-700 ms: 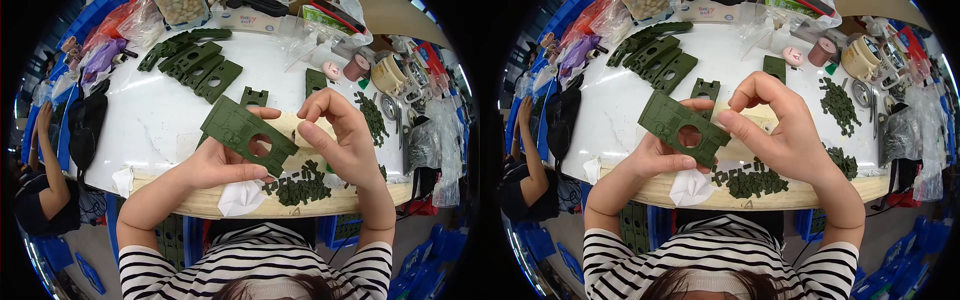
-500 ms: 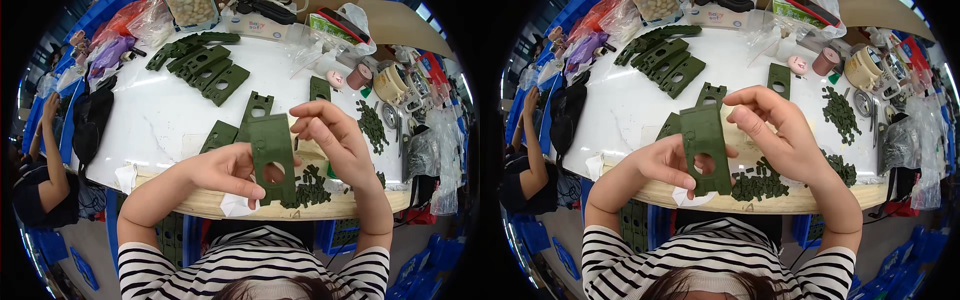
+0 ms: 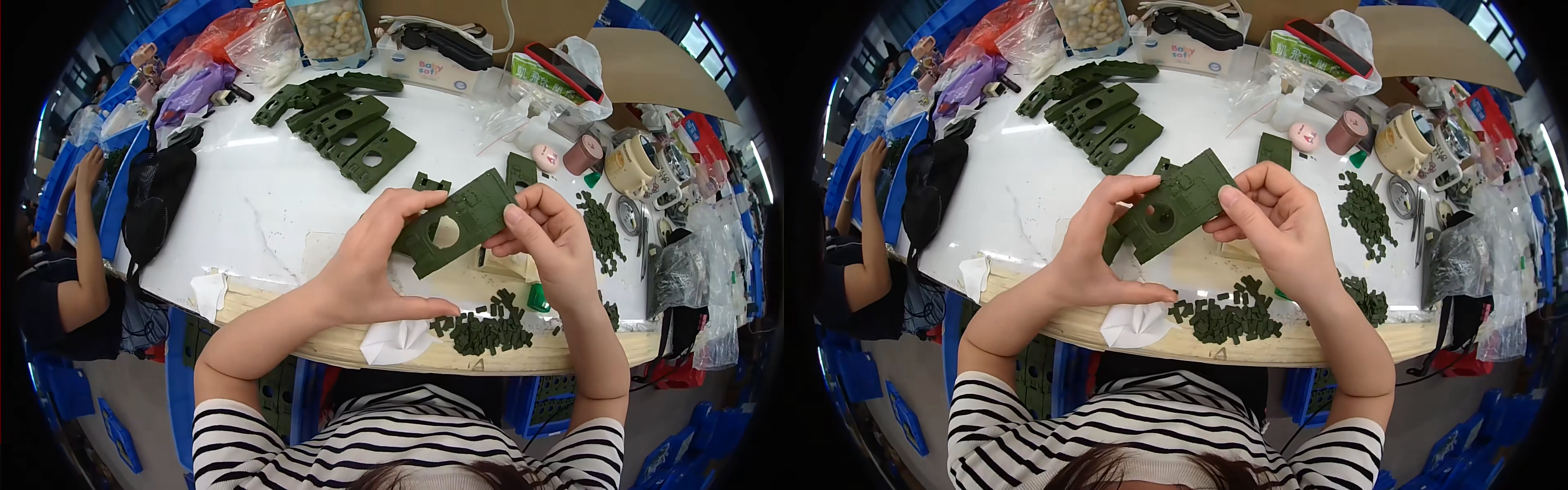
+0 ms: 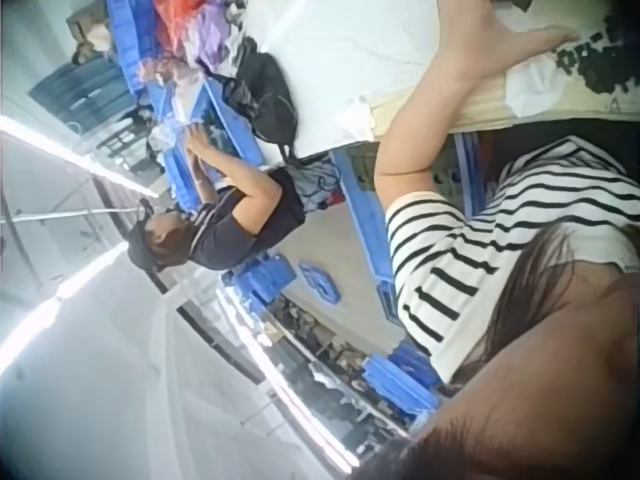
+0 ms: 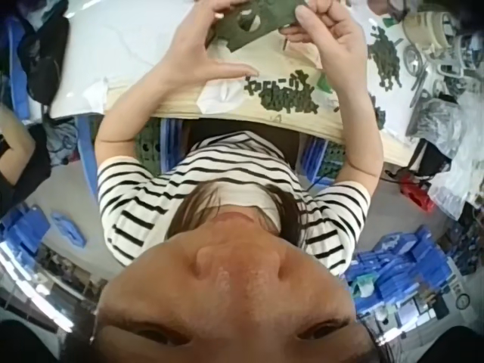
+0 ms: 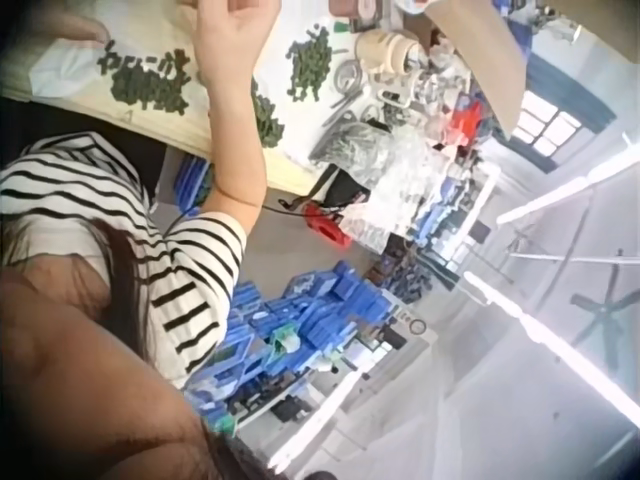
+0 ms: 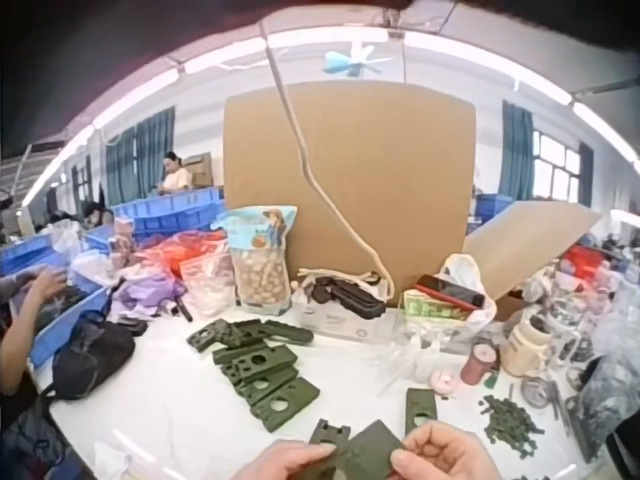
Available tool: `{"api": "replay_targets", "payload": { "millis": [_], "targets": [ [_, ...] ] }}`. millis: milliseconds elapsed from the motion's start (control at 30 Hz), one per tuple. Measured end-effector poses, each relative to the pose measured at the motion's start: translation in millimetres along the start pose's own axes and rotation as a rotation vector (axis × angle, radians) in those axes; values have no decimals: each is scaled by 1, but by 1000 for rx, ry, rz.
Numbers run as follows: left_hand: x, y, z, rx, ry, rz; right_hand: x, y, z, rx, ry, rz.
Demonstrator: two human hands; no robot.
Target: The person is assembling and gluing components of plastic model tanks at a workbench.
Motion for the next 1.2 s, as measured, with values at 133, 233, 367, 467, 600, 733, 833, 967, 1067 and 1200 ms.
{"api": "replay_targets", "payload": {
  "millis": [133,233,367,467,600,733,833,967,1067,1200],
  "targets": [
    [9,1,5,135,-130,-206,4,-3,0,-21,-8,-16],
    [10,7,4,185,-163,-286,6,-5,1,-66,-23,-9],
    [5,29,9,304,-48,-294,-2,-3,2,-12,130,76],
    [-9,69,30,443,64,-440,-11,4,3,30,191,107],
    [-39,128,71,511,288,-666,-18,13,4,37,226,182],
    [-54,161,97,494,430,-879,-23,13,6,32,272,201],
    [-63,168,107,467,573,-858,-24,10,7,3,298,211],
    [-39,149,102,485,274,-1160,-25,11,8,16,307,214],
    [-11,118,95,448,341,-849,-26,16,8,30,312,243],
    [17,57,91,224,376,-677,-25,12,8,11,322,236]
  ]
}}
Point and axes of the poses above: each hand's wrist, its own z-axis away from the middle knuckle, its own y-axis out of the back of the hand, x = y × z, the point moved 5 cm from there along -z, towards the middle knuckle, and after that the axes turned 11 degrees about x, right-handed, at the moved point
